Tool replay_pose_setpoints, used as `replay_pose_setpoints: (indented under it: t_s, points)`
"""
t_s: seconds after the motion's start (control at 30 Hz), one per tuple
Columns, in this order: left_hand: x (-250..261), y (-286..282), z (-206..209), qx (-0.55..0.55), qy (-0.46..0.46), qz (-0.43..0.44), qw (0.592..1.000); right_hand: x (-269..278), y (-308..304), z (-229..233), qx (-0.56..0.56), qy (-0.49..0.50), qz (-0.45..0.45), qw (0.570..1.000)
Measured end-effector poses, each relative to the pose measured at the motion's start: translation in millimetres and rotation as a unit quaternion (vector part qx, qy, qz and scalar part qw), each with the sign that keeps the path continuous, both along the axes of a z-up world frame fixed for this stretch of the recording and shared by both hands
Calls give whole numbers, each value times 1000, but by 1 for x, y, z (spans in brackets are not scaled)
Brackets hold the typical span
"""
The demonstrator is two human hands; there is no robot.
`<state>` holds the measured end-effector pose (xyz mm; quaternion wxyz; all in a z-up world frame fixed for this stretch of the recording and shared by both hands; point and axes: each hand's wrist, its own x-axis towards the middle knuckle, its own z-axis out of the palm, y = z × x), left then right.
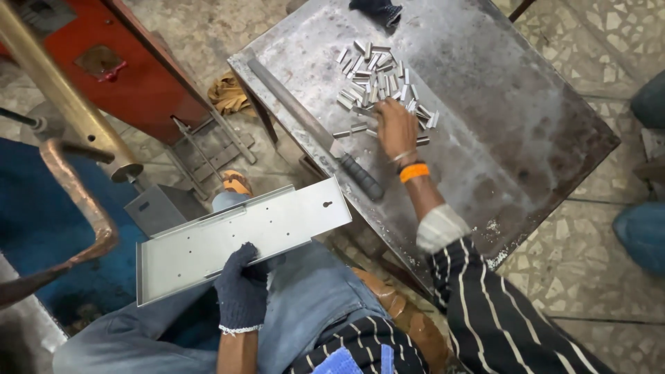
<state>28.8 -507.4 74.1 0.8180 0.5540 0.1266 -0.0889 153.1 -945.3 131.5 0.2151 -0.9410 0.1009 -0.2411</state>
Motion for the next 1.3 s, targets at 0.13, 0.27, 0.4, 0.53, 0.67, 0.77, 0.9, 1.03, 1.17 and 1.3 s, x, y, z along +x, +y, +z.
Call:
replay_pose_setpoints:
  t_s: [0.13, 0.27, 0.4, 0.53, 0.67, 0.77, 0.9, 1.03, 1.17, 1.3]
  points:
    - [3, 0, 16, -120, 154, 82, 977, 13, -22, -2, 9, 77, 81, 994]
    - [7, -6, 32, -137, 176, 82, 971, 13, -25, -3, 36, 134, 149, 979]
    - [9, -10, 42, -156, 145, 69, 975, 11, -11, 17, 19, 165, 167, 972]
    - [12, -11, 41, -178, 176, 82, 965, 17, -16, -5, -67, 136, 188, 970]
    - [14, -23, 73, -176, 166, 76, 967, 12, -3, 21, -50, 77, 139, 986]
    - [8, -13, 57, -186, 140, 70, 970, -15, 43, 86, 89, 14, 108, 990]
    - [-10, 4, 70, 41, -60, -56, 996, -66, 127, 146, 179, 6, 87, 980]
    - [-25, 15, 105, 484, -324, -43, 812, -103, 191, 176, 131, -41, 109, 985]
    - [-42, 34, 105, 441, -90, -88, 889, -112, 217, 178, 42, -91, 86, 991]
    - [-52, 35, 120, 477, -325, 2, 817, -116, 226, 192, 75, -126, 58, 988]
